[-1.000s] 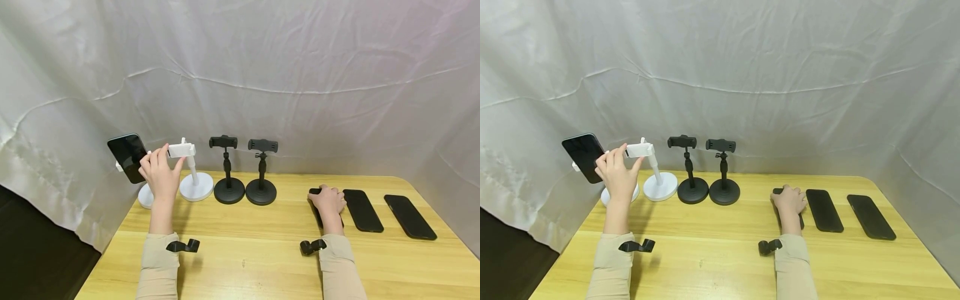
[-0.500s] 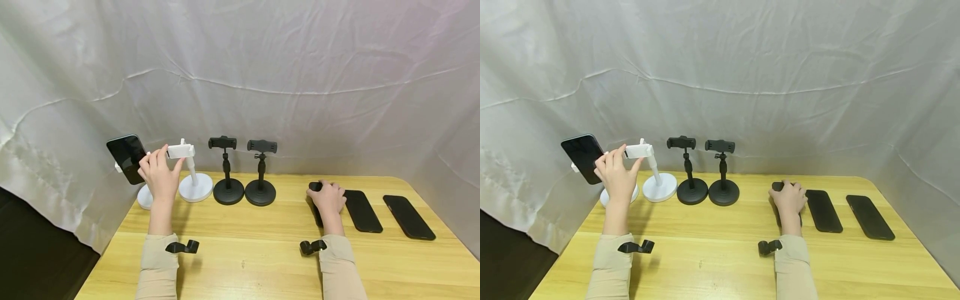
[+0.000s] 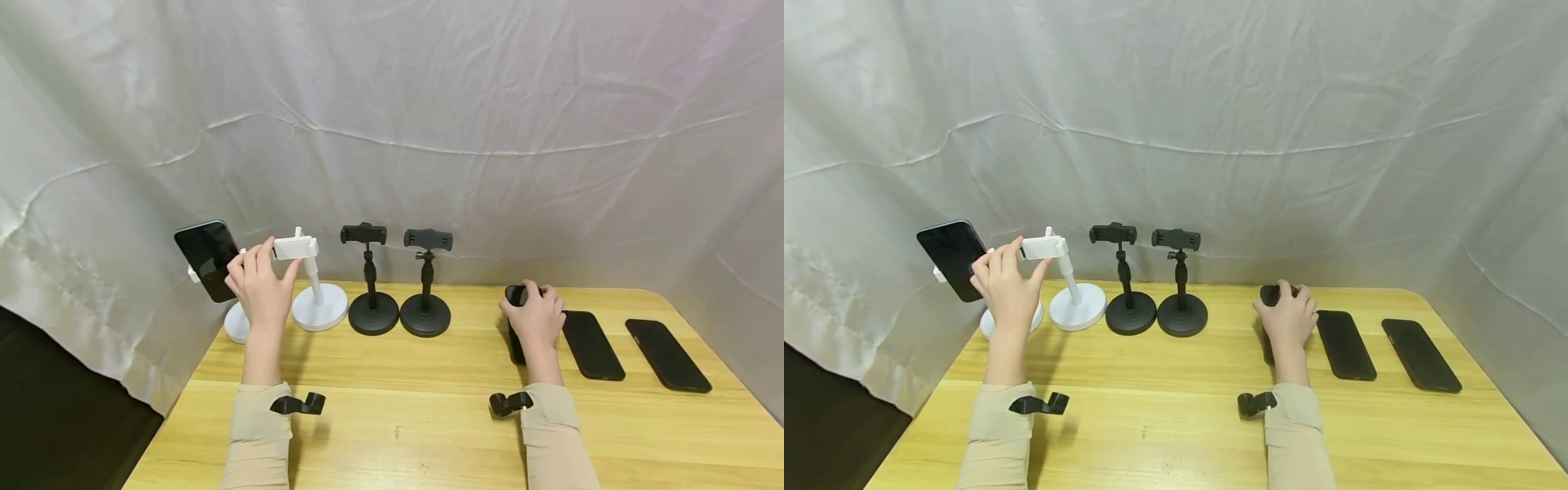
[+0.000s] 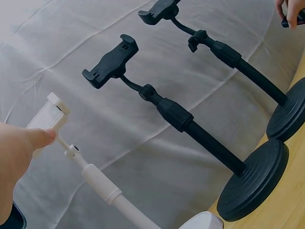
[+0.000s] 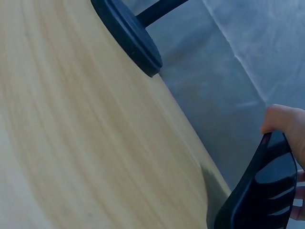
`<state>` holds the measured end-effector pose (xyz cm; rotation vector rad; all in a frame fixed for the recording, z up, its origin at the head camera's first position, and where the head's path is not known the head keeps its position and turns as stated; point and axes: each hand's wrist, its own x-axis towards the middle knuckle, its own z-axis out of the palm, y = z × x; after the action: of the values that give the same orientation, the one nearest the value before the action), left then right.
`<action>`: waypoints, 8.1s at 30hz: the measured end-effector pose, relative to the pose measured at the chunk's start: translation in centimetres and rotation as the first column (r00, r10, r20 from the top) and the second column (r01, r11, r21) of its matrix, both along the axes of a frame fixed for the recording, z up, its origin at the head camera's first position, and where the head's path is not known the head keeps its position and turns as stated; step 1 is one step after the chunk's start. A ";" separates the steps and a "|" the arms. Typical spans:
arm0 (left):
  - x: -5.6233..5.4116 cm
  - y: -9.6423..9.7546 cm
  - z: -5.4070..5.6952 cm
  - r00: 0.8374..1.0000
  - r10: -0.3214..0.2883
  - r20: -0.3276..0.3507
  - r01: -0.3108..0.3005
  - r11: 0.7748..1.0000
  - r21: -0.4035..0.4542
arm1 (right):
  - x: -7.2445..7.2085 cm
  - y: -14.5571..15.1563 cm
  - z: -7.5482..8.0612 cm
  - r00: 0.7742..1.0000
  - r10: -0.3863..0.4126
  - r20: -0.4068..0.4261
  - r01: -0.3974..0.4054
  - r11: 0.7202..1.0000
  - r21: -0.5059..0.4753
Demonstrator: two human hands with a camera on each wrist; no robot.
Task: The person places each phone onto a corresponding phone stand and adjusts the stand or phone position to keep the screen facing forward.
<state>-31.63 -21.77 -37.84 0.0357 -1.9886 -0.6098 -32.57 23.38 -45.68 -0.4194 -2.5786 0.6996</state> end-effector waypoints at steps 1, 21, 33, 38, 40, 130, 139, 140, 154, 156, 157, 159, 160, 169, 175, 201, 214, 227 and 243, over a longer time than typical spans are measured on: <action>0.0 0.0 0.0 1.000 0.000 -0.001 0.000 1.000 -0.002 | 0.0 0.0 0.0 1.000 -0.003 -0.018 0.003 1.000 -0.006; 0.0 -0.1 -0.1 1.000 0.005 0.016 -0.004 1.000 -0.018 | 0.3 -0.5 1.7 0.964 -0.034 -0.264 0.028 0.999 -0.028; -0.1 0.0 -0.2 1.000 0.007 -0.002 -0.007 1.000 -0.011 | 0.9 -1.0 3.7 0.946 -0.029 -0.324 0.012 0.998 -0.056; -0.1 0.0 -0.1 1.000 0.007 -0.003 -0.007 1.000 -0.011 | 1.1 -1.3 4.5 0.934 -0.041 -0.355 0.015 0.997 -0.075; -0.1 0.0 -0.1 1.000 0.006 -0.002 -0.006 1.000 -0.006 | 1.2 -1.5 4.8 0.927 -0.037 -0.374 0.009 0.997 -0.075; -0.1 0.0 -0.3 0.993 -0.034 -0.112 0.036 0.999 0.016 | 5.8 -13.8 8.9 0.680 0.427 -0.596 -0.378 0.901 0.213; -0.1 0.1 -0.3 0.994 -0.033 -0.108 0.035 0.999 0.024 | 6.1 -15.1 8.5 0.651 0.475 -0.592 -0.411 0.876 0.251; -0.1 0.1 -0.3 0.994 -0.032 -0.108 0.035 0.999 0.025 | 6.2 -15.3 8.5 0.650 0.481 -0.589 -0.415 0.873 0.256; -0.1 0.1 -0.3 0.994 -0.044 -0.101 0.046 0.999 0.022 | 6.9 -17.5 7.9 0.614 0.567 -0.548 -0.478 0.821 0.314; -0.1 0.1 -0.3 0.994 -0.046 -0.099 0.048 0.999 0.023 | 7.0 -17.8 7.9 0.606 0.574 -0.551 -0.483 0.816 0.318; -0.1 0.1 -0.2 0.994 -0.046 -0.096 0.049 0.998 0.025 | 7.0 -17.9 7.9 0.603 0.576 -0.551 -0.486 0.814 0.319; -0.1 0.1 -0.2 0.995 -0.046 -0.090 0.049 0.998 0.030 | 7.0 -18.1 8.0 0.602 0.580 -0.549 -0.488 0.811 0.322; 0.0 0.1 -0.2 0.995 -0.046 -0.086 0.049 0.998 0.032 | 6.9 -18.2 8.0 0.601 0.581 -0.549 -0.488 0.810 0.324; 0.0 0.0 -0.2 0.996 -0.048 -0.069 0.050 0.999 0.017 | 6.4 -19.0 7.9 0.593 0.598 -0.539 -0.496 0.799 0.340; -0.1 0.1 -0.4 0.996 -0.047 -0.069 0.049 0.998 0.029 | 6.1 -19.5 8.1 0.581 0.617 -0.531 -0.519 0.784 0.342; -0.2 0.2 -0.5 0.997 -0.051 -0.062 0.052 0.999 0.015 | 5.4 -22.1 8.7 0.576 0.631 -0.519 -0.566 0.766 0.303; -0.4 0.3 -0.4 0.996 -0.042 -0.081 0.043 0.999 0.012 | 5.0 -23.3 9.5 0.551 0.648 -0.526 -0.573 0.752 0.326; -0.4 0.5 -0.3 0.995 -0.046 -0.089 0.046 0.999 -0.004 | 4.4 -24.4 10.1 0.526 0.659 -0.538 -0.581 0.740 0.338; -0.4 0.0 -0.3 0.993 -0.031 -0.110 0.027 0.999 -0.032 | 3.5 -25.3 11.2 0.508 0.679 -0.530 -0.609 0.718 0.337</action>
<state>-32.01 -21.73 -38.11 -0.0448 -1.8935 -0.5880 -29.10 -1.90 -34.45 0.7789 -2.0298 0.7545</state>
